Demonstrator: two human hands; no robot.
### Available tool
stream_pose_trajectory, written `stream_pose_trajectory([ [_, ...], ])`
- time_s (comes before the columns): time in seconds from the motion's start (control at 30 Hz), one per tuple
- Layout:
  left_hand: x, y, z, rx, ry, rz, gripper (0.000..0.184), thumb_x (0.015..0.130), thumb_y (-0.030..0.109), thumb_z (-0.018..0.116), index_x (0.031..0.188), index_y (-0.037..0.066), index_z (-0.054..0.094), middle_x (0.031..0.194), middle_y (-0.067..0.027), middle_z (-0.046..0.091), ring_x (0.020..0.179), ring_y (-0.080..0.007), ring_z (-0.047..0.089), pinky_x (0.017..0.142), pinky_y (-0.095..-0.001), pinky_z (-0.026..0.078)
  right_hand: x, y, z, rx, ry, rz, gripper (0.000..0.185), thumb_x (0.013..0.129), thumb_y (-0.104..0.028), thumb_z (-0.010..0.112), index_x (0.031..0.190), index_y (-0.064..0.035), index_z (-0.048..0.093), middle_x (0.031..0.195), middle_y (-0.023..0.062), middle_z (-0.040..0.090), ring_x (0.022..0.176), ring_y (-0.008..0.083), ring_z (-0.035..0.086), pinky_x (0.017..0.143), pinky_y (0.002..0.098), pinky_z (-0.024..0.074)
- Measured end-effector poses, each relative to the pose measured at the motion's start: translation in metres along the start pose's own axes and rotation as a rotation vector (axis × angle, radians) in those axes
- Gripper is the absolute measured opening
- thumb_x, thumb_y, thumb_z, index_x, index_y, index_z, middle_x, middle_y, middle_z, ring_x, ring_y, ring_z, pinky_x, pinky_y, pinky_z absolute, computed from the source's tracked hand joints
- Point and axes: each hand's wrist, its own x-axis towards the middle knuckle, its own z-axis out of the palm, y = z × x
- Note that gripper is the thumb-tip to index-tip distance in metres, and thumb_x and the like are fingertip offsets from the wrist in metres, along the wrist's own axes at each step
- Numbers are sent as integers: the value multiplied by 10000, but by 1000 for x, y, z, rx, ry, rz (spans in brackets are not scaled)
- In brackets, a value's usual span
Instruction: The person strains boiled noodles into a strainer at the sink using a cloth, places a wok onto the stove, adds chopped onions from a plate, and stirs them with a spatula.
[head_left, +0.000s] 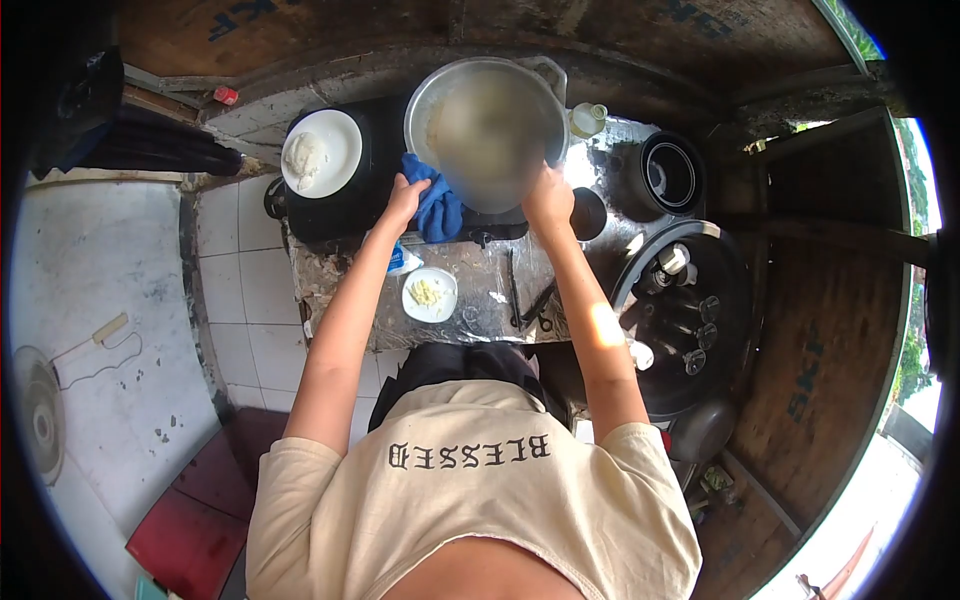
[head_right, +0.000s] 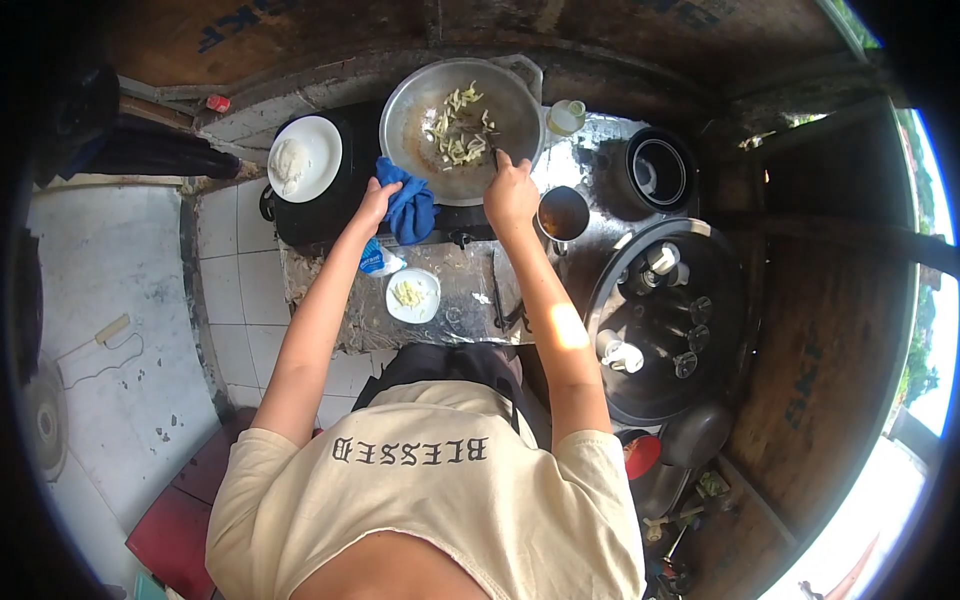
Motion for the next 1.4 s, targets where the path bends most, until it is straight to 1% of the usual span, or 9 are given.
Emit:
stream_pose_trajectory([
  [0.1,0,-2,-1,6,-19,5,466,804,212,570,1144,-40,376,1095,-160,516,1025,-210,505,900,-312,385,27,-7,13,55,156,-32,410,777,-75,525,1186,-115,527,975,233,507,712,367,603,618,446,491],
  [0.27,4,-4,-2,28,-18,6,476,808,209,567,1158,-43,365,1114,-162,507,1038,-208,502,901,-311,386,23,4,23,-35,10,-127,435,750,-62,520,1179,-130,536,964,221,522,726,357,612,616,436,493],
  [0.5,4,-5,-3,9,-39,-17,504,811,211,564,1184,-49,347,1153,-174,487,1069,-220,490,917,-314,375,-39,20,-63,-103,-60,-68,356,748,-82,534,1086,-157,613,925,200,565,737,327,623,617,411,501],
  [0.6,-2,6,0,0,-39,-27,502,811,216,564,1181,-44,346,1152,-172,485,1066,-218,489,913,-314,376,-47,16,-57,-121,-167,-65,347,757,-97,553,1092,-166,610,928,202,562,734,332,622,623,414,502],
  [0.8,-4,5,-2,25,-40,-22,482,814,221,559,1167,-36,354,1127,-164,493,1049,-210,493,899,-317,384,6,6,21,52,-40,20,424,798,-121,544,1216,-156,479,999,229,515,774,375,606,654,441,493],
  [0.93,-2,5,-3,24,-52,-24,480,815,220,557,1166,-35,354,1122,-162,495,1044,-209,495,888,-320,392,26,-7,10,144,71,60,402,799,-117,536,1199,-136,496,1002,229,511,782,377,604,673,449,488],
  [1.07,-9,13,1,-38,-23,-31,400,799,210,570,1066,-41,409,1038,-151,513,996,-207,503,871,-310,391,24,1,15,85,-7,31,374,791,-115,539,1164,-138,533,994,211,526,794,374,605,684,447,489],
  [1.17,-11,15,1,-33,-12,-35,408,798,210,570,1074,-42,406,1048,-154,508,1002,-207,500,876,-309,388,5,7,3,40,-129,-17,362,782,-122,552,1144,-138,547,976,201,541,807,371,606,691,442,492],
  [1.4,-10,14,2,-10,-4,-7,440,801,215,566,1111,-43,390,1089,-160,502,1018,-209,498,885,-311,385,35,1,7,129,72,-26,384,791,-108,547,1171,-123,496,975,225,521,801,395,594,679,462,488],
])
